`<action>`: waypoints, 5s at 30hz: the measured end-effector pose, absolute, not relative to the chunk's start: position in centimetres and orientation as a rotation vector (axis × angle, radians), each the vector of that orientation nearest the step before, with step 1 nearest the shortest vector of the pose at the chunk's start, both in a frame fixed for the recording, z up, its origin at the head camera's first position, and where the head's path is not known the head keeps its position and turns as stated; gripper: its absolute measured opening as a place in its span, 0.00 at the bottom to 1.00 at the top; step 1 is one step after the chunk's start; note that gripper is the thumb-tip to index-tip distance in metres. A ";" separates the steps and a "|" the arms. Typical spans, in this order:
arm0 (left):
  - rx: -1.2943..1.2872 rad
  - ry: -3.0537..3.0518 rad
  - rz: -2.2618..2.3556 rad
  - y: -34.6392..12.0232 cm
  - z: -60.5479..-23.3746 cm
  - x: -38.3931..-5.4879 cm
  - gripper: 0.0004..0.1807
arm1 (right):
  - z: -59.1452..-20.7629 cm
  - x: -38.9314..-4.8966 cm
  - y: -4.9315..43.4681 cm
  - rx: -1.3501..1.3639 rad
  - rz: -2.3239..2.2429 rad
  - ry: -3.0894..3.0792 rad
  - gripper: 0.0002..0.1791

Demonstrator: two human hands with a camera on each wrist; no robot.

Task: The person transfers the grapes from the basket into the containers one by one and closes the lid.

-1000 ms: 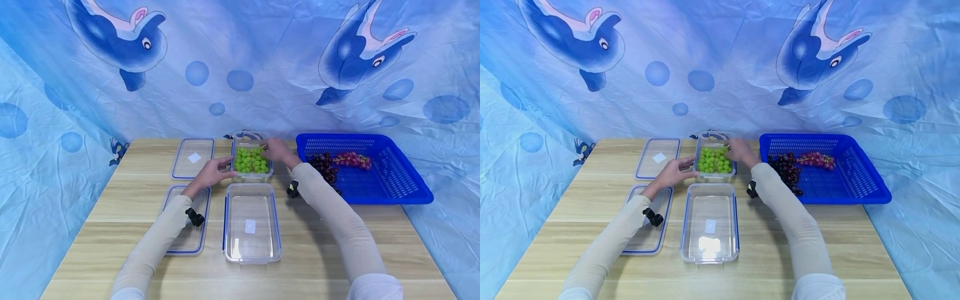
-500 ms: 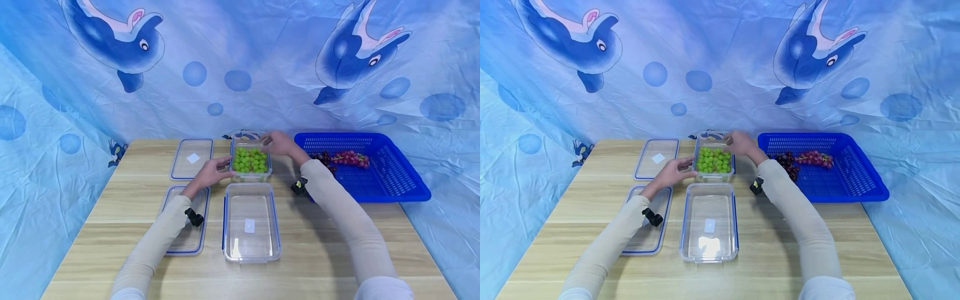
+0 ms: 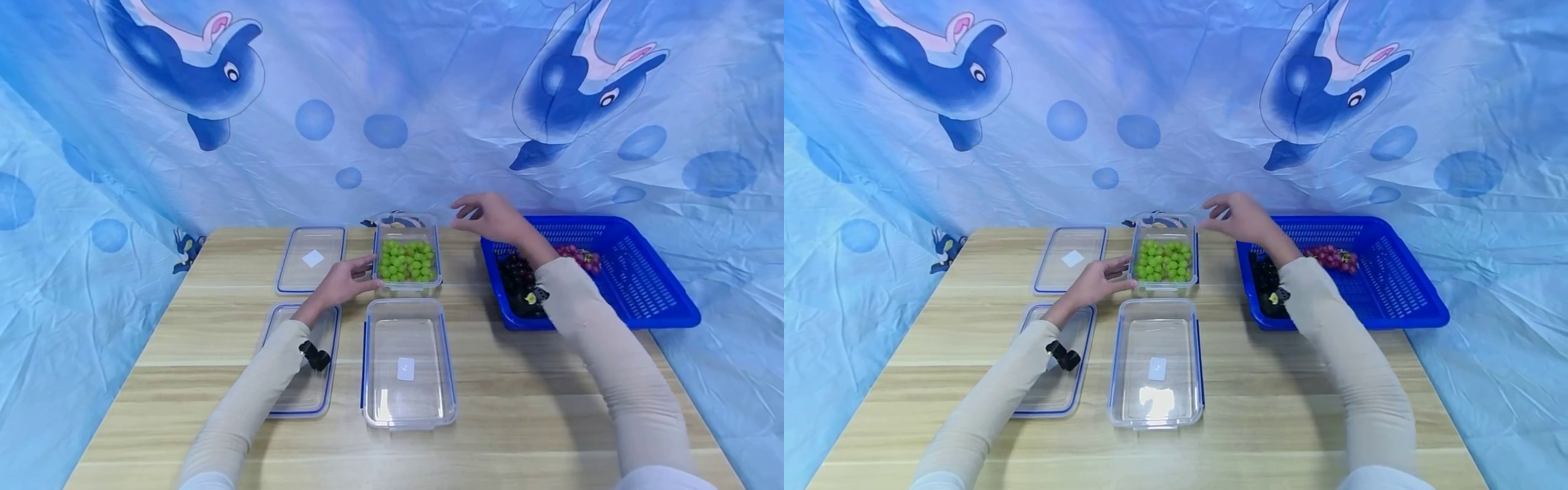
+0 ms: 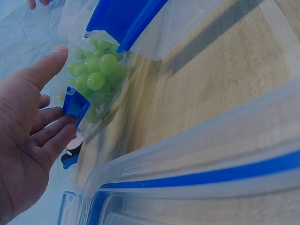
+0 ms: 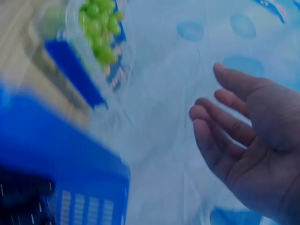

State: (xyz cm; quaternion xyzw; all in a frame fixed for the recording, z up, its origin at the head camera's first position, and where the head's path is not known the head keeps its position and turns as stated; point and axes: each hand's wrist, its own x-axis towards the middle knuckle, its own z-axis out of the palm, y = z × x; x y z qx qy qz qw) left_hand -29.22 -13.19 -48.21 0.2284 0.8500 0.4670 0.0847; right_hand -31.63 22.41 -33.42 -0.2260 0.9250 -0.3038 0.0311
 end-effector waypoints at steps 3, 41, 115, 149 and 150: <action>0.685 2.531 1.395 -13.2 -48.2 -29.2 0.43 | -32.8 -31.5 24.8 -0.724 -0.942 2.908 0.24; 0.670 2.507 1.428 -13.2 -48.2 -29.2 0.42 | -39.9 -31.4 45.9 -0.188 -0.649 2.899 0.36; 0.687 2.520 1.402 -13.4 -48.3 -29.3 0.43 | -34.9 -31.6 41.9 -0.393 -0.500 3.085 0.24; 0.700 2.526 1.409 -13.4 -48.0 -28.9 0.42 | -31.0 -35.2 22.6 -0.594 -0.787 3.053 0.22; 0.700 2.525 1.407 -13.4 -48.0 -28.9 0.42 | -31.2 -35.4 22.1 -0.600 -0.814 3.031 0.22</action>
